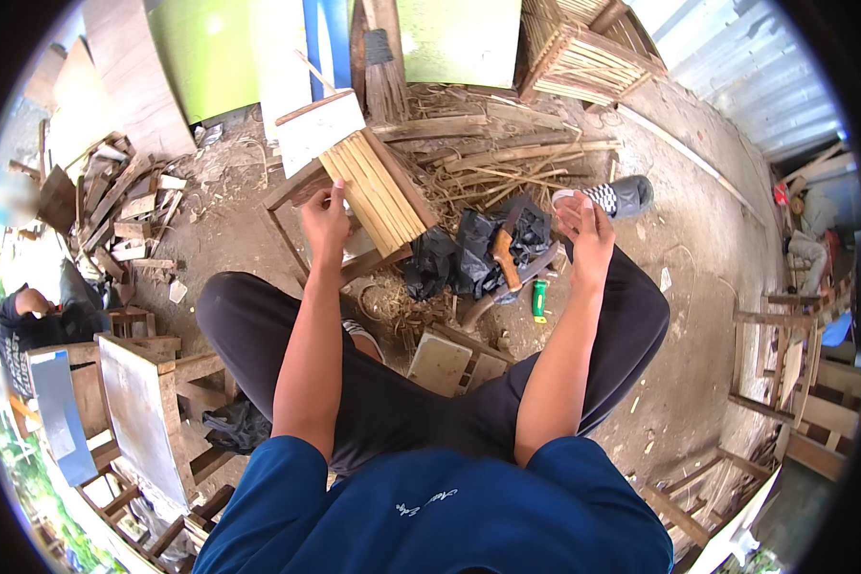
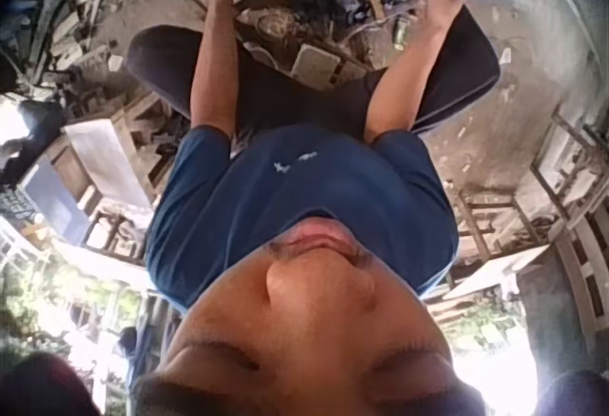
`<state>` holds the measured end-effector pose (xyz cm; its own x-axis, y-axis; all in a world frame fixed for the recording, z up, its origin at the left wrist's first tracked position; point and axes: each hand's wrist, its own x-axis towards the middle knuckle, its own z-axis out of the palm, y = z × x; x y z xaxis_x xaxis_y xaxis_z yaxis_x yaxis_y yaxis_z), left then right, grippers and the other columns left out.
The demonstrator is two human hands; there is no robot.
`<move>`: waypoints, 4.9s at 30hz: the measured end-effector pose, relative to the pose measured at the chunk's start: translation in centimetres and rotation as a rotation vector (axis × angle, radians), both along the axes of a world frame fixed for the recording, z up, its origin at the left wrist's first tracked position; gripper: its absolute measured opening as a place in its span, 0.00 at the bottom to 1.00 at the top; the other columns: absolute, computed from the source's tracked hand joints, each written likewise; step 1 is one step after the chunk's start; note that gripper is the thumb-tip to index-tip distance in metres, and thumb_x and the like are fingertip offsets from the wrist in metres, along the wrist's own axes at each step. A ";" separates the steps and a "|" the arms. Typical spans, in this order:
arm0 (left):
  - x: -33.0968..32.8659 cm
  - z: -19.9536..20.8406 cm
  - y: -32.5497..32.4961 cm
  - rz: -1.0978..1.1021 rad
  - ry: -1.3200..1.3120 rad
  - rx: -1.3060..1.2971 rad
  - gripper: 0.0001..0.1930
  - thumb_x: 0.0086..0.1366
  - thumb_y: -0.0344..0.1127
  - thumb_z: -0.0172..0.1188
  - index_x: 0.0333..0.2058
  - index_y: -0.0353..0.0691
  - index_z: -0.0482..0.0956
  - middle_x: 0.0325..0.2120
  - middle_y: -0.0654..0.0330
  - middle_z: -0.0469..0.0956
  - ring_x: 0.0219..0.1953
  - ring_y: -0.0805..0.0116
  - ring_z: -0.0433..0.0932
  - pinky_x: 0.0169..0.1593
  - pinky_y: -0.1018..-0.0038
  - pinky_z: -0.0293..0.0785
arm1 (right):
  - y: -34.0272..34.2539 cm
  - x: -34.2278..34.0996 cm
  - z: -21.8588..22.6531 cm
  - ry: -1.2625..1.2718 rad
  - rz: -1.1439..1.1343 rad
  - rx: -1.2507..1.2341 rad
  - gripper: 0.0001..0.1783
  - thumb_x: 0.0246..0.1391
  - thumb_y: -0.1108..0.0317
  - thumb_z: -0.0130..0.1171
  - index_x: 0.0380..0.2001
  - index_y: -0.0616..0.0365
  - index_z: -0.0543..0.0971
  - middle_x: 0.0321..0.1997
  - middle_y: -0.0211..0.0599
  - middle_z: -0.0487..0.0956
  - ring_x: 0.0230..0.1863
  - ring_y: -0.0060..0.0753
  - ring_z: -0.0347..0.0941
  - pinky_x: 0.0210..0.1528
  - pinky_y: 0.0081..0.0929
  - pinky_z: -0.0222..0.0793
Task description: The person sits on the floor and assembles a small wooden frame. They use a knife to trim thin wooden strips, then insert them into a frame. They retrieve nails from a bag and use a hammer to nail the strips into place.
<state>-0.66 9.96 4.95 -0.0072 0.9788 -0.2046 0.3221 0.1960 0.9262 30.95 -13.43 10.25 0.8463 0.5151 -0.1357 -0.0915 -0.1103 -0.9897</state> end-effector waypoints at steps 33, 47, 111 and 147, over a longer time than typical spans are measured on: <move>0.6 7.0 -7.9 -0.004 -0.069 0.922 0.08 0.78 0.27 0.50 0.50 0.32 0.75 0.23 0.66 0.70 0.22 0.80 0.66 0.25 0.80 0.63 | -0.9 -10.2 -23.6 -0.114 0.289 -0.835 0.19 0.60 0.67 0.61 0.54 0.53 0.78 0.61 0.44 0.78 0.65 0.57 0.71 0.60 0.55 0.73; 3.0 -1.2 -14.2 -1.206 0.462 -0.027 0.13 0.71 0.38 0.63 0.47 0.36 0.84 0.34 0.41 0.84 0.38 0.40 0.84 0.42 0.53 0.78 | 2.7 -15.2 -21.1 -0.267 0.873 -0.735 0.21 0.55 0.69 0.60 0.52 0.52 0.86 0.61 0.52 0.75 0.57 0.58 0.77 0.60 0.43 0.74; 9.4 -2.5 -19.6 -0.234 -0.646 -0.416 0.31 0.62 0.13 0.52 0.64 0.34 0.68 0.51 0.54 0.81 0.50 0.62 0.84 0.53 0.68 0.83 | -7.0 -9.0 4.6 -0.571 0.563 -0.024 0.10 0.64 0.80 0.55 0.44 0.63 0.84 0.44 0.43 0.85 0.46 0.43 0.84 0.53 0.35 0.77; 10.3 0.0 -18.9 -0.171 -0.949 -0.496 0.22 0.70 0.17 0.58 0.62 0.34 0.71 0.55 0.51 0.79 0.55 0.59 0.83 0.56 0.62 0.86 | -3.3 -8.7 0.3 -0.637 0.440 -0.305 0.05 0.58 0.70 0.67 0.37 0.53 0.82 0.38 0.33 0.82 0.40 0.46 0.80 0.46 0.42 0.68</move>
